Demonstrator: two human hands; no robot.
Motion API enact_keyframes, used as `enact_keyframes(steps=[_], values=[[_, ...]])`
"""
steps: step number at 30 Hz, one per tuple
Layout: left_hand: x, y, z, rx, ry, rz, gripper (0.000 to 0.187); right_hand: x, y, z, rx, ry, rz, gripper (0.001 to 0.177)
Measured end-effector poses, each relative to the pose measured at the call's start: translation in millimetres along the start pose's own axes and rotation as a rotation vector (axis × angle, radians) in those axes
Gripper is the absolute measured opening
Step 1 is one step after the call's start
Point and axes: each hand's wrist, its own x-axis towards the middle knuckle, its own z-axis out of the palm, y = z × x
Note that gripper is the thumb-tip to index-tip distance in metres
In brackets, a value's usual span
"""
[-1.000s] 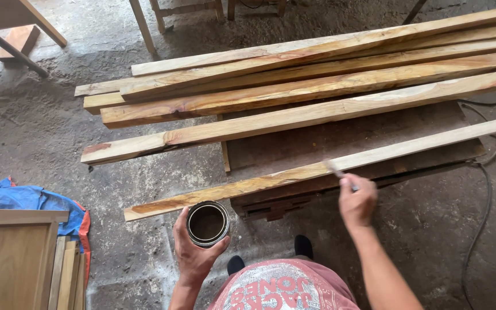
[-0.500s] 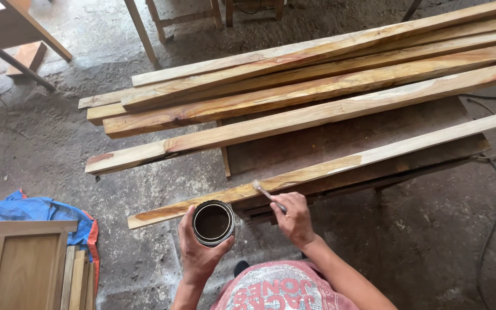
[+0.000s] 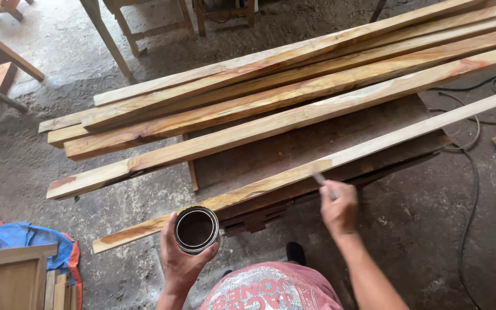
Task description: Apply wood stain to several long wooden slats using a brush.
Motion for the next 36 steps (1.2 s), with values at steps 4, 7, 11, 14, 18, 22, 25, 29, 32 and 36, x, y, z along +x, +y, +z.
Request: enact_keyframes(steps=[4, 7, 11, 14, 18, 22, 25, 29, 32, 36], values=[[7.2, 22.7, 21.2, -0.012, -0.016, -0.029, 0.118, -12.7, -24.2, 21.2, 0.149, -0.107, -0.118, 0.016], [7.9, 39.2, 36.5, -0.021, -0.036, -0.022, 0.118, 3.9, 17.2, 16.3, 0.161, -0.140, -0.086, 0.013], [3.9, 62.7, 58.0, -0.001, -0.021, 0.017, 0.117, 51.3, 101.3, -21.7, 0.005, -0.028, 0.141, 0.012], [2.1, 79.7, 75.2, -0.009, -0.009, 0.031, 0.117, 68.6, 154.3, -43.3, -0.114, 0.064, 0.179, 0.012], [-1.7, 103.0, 95.3, -0.017, -0.002, 0.028, 0.116, 51.6, 142.9, -47.8, -0.075, -0.028, 0.012, 0.010], [-3.5, 118.2, 111.7, -0.032, -0.012, 0.033, 0.116, 30.7, 68.3, -39.7, 0.073, -0.124, -0.123, 0.018], [3.3, 124.4, 116.6, -0.105, -0.041, 0.080, 0.114, 36.9, 37.7, -47.4, 0.158, -0.130, -0.163, 0.019], [16.5, 126.4, 121.7, -0.126, -0.079, 0.156, 0.111, 59.7, 15.8, -83.2, 0.228, -0.116, -0.095, 0.013], [19.5, 119.0, 126.2, -0.134, -0.105, 0.215, 0.112, 76.7, -25.6, -121.2, 0.258, -0.155, -0.054, 0.011], [37.6, 112.1, 141.7, -0.163, -0.124, 0.368, 0.112, 84.3, -74.8, -137.9, 0.329, -0.256, -0.206, 0.009]])
